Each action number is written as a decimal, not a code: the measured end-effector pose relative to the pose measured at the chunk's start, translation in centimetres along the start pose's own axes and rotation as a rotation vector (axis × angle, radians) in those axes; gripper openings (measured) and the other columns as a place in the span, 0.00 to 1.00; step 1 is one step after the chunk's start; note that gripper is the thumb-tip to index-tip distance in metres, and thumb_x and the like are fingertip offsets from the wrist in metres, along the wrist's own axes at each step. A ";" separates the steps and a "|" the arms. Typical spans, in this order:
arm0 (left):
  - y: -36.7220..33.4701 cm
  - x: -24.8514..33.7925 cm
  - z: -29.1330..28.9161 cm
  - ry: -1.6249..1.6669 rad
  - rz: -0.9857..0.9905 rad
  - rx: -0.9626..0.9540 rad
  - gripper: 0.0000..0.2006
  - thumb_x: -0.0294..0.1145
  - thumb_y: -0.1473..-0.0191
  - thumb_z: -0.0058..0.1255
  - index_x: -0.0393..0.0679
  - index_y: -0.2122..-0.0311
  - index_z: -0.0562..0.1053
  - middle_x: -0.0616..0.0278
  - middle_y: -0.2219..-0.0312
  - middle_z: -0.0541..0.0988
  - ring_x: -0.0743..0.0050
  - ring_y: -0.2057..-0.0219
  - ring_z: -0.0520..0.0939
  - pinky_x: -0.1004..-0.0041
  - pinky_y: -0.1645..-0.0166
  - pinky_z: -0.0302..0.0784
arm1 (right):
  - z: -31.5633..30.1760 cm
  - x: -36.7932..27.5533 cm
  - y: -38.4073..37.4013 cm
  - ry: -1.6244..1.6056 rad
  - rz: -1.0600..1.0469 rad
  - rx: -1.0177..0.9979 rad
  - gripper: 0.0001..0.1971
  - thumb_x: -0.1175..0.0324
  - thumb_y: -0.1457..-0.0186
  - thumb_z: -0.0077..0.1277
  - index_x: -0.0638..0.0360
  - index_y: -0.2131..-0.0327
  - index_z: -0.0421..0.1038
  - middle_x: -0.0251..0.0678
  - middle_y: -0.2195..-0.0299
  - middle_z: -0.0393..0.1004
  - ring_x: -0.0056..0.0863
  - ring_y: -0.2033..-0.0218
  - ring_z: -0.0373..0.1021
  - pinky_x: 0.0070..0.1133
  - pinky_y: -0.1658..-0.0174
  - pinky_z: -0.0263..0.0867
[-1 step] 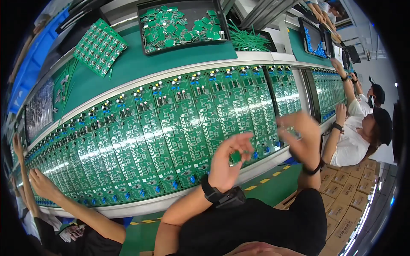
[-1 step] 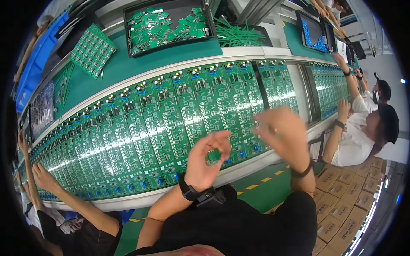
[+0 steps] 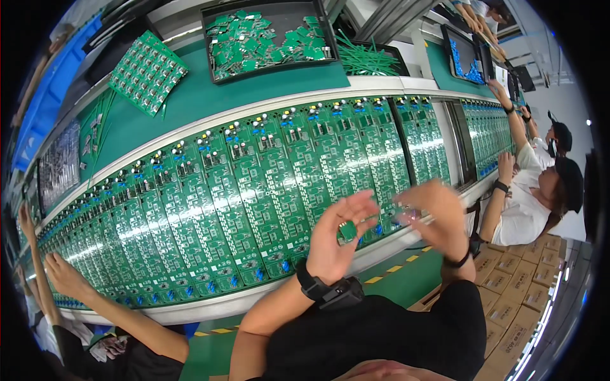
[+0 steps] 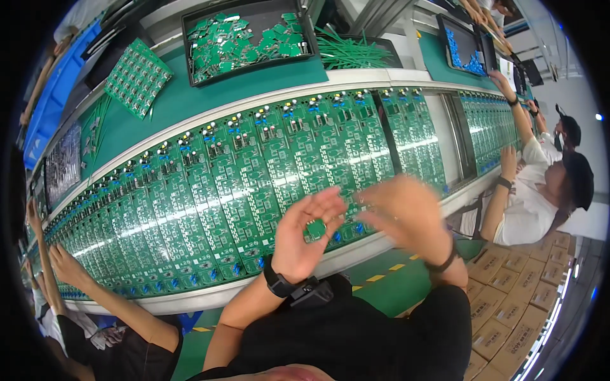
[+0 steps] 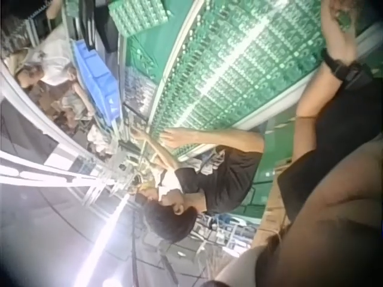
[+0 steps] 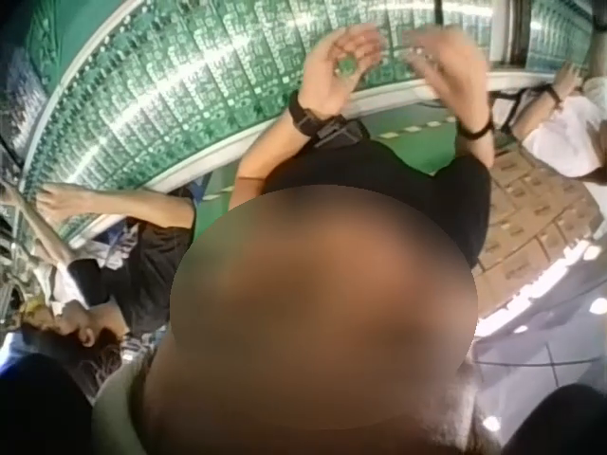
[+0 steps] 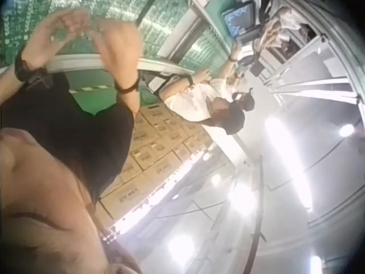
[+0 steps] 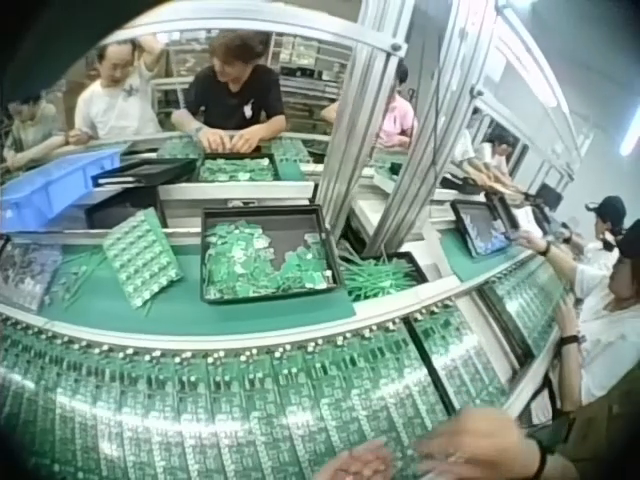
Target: The person picks up a circuit board from a tray, aligns it with a larger panel, and presses it into place. They then pick up a green plastic strip and insert it into the panel.
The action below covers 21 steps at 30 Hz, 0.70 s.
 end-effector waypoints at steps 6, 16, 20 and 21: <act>-0.4 0.2 1.8 0.183 -0.024 -0.023 0.24 0.43 0.43 0.29 0.34 0.49 0.62 0.54 0.52 0.68 0.64 0.47 0.64 0.66 0.42 0.56 | 4.0 -3.8 0.8 -0.037 -0.119 0.014 0.19 0.66 0.61 0.58 0.58 0.61 0.70 0.32 0.68 0.71 0.29 0.70 0.68 0.23 0.70 0.62; -1.1 -1.9 -0.1 0.329 -0.080 -0.034 0.21 0.45 0.44 0.33 0.37 0.56 0.67 0.55 0.55 0.70 0.60 0.49 0.67 0.66 0.44 0.60 | 4.8 -3.1 2.5 -0.238 -0.090 0.098 0.12 0.71 0.62 0.56 0.56 0.69 0.70 0.31 0.68 0.68 0.29 0.69 0.66 0.22 0.69 0.64; -0.8 -2.6 -0.7 0.325 -0.132 0.061 0.20 0.44 0.44 0.35 0.37 0.58 0.68 0.57 0.61 0.72 0.63 0.54 0.70 0.68 0.48 0.63 | 5.2 -1.5 3.4 -0.357 -0.008 0.133 0.12 0.73 0.63 0.57 0.55 0.69 0.72 0.32 0.68 0.67 0.30 0.67 0.67 0.21 0.66 0.65; -0.6 -2.7 -1.0 0.318 -0.150 0.103 0.19 0.43 0.45 0.36 0.37 0.59 0.68 0.57 0.63 0.73 0.64 0.56 0.71 0.69 0.50 0.64 | 5.0 -1.2 3.2 -0.403 0.016 0.149 0.12 0.74 0.63 0.58 0.54 0.69 0.73 0.33 0.69 0.67 0.30 0.66 0.68 0.21 0.65 0.65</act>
Point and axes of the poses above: each hand's wrist, its own y-axis away from the middle knuckle, its own z-axis out of the palm, x = y × z, the point moved 10 cm from there along -y, towards the middle knuckle
